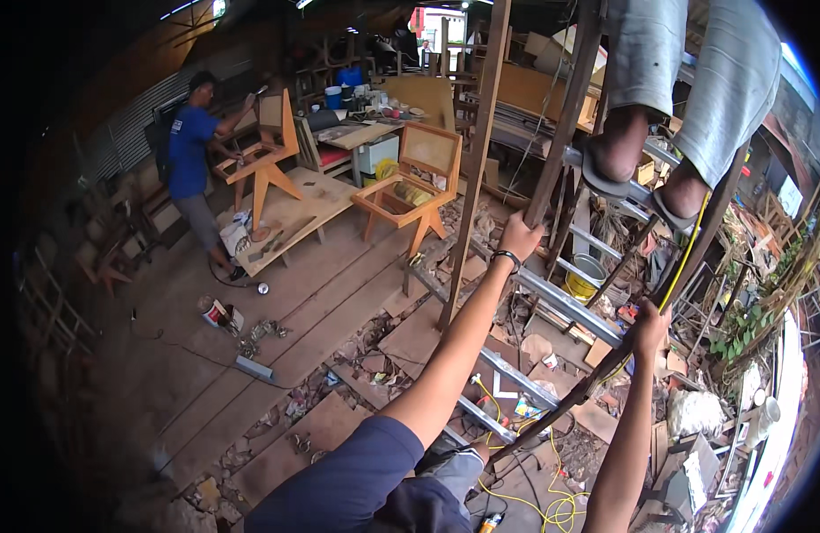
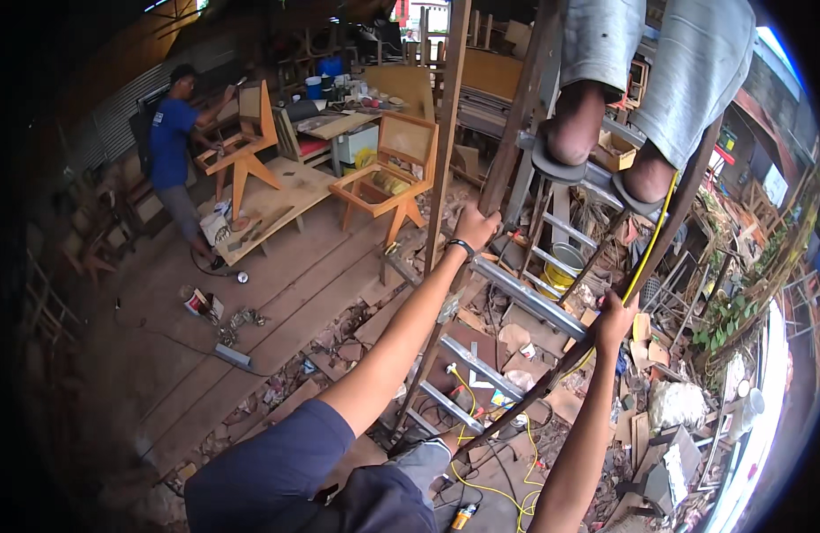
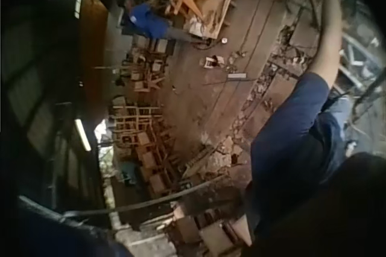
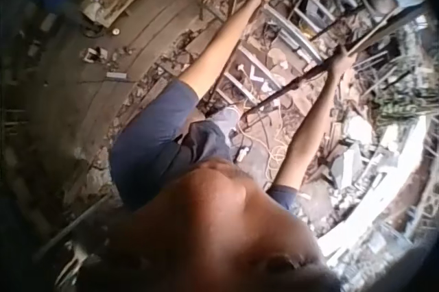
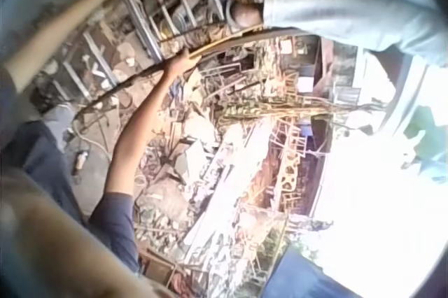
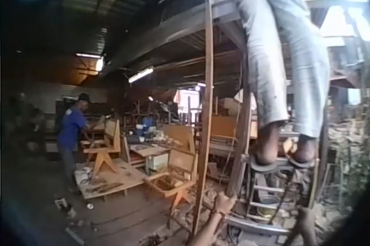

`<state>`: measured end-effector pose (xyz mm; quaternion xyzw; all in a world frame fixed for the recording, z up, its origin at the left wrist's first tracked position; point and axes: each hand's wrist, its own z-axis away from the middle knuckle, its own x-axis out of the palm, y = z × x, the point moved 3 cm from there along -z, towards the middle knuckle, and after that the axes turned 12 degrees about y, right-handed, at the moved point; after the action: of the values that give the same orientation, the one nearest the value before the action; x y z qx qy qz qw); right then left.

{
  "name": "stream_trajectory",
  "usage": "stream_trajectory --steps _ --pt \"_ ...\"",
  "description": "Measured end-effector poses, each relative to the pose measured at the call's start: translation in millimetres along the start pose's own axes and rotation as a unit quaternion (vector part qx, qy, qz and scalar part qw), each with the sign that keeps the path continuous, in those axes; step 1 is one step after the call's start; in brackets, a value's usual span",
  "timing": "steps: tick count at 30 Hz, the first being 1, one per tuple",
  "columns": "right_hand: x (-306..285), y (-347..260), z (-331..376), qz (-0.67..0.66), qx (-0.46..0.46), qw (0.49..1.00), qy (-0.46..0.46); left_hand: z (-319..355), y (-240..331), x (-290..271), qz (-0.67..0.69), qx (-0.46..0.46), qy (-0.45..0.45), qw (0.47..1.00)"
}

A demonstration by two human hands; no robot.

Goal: The person holds and stabilizes a ladder by hand, holds a measuring tape, and supports the ladder while another person works from it.

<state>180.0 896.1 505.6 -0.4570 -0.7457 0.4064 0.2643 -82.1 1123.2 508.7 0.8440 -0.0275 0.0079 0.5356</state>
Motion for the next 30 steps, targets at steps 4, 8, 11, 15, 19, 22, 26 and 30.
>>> stream_trajectory --steps 4,8,11,15,19,22,26,30 --pt "4.7 -9.9 5.1 -0.038 0.009 0.999 -0.006 -10.8 -19.4 -0.7 0.010 0.042 0.018 0.999" --pt "0.5 -15.0 5.6 -0.028 0.032 0.999 -0.007 -6.8 -12.3 3.5 0.012 0.053 0.014 0.998" --pt "-3.5 -7.9 3.7 0.014 0.032 0.999 0.007 0.4 0.5 3.8 -0.006 0.073 0.026 0.997" --pt "3.2 -4.4 3.6 0.087 -0.012 0.995 0.040 -0.1 8.3 -3.8 -0.057 0.097 0.052 0.992" --pt "0.0 10.6 -11.4 0.089 -0.097 0.990 0.057 -4.5 14.4 7.3 -0.042 0.079 0.035 0.995" --pt "17.0 -9.1 -7.1 0.025 0.003 0.999 0.043 -28.0 -9.2 -8.6 -0.057 0.073 0.033 0.995" --pt "-0.7 0.7 -5.3 0.090 -0.064 0.990 0.091 -14.2 -22.3 11.0 -0.059 0.078 0.000 0.995" --pt "5.0 -0.2 8.8 0.071 -0.005 0.993 0.091 -18.0 -51.8 -2.2 -0.049 0.102 0.040 0.993"
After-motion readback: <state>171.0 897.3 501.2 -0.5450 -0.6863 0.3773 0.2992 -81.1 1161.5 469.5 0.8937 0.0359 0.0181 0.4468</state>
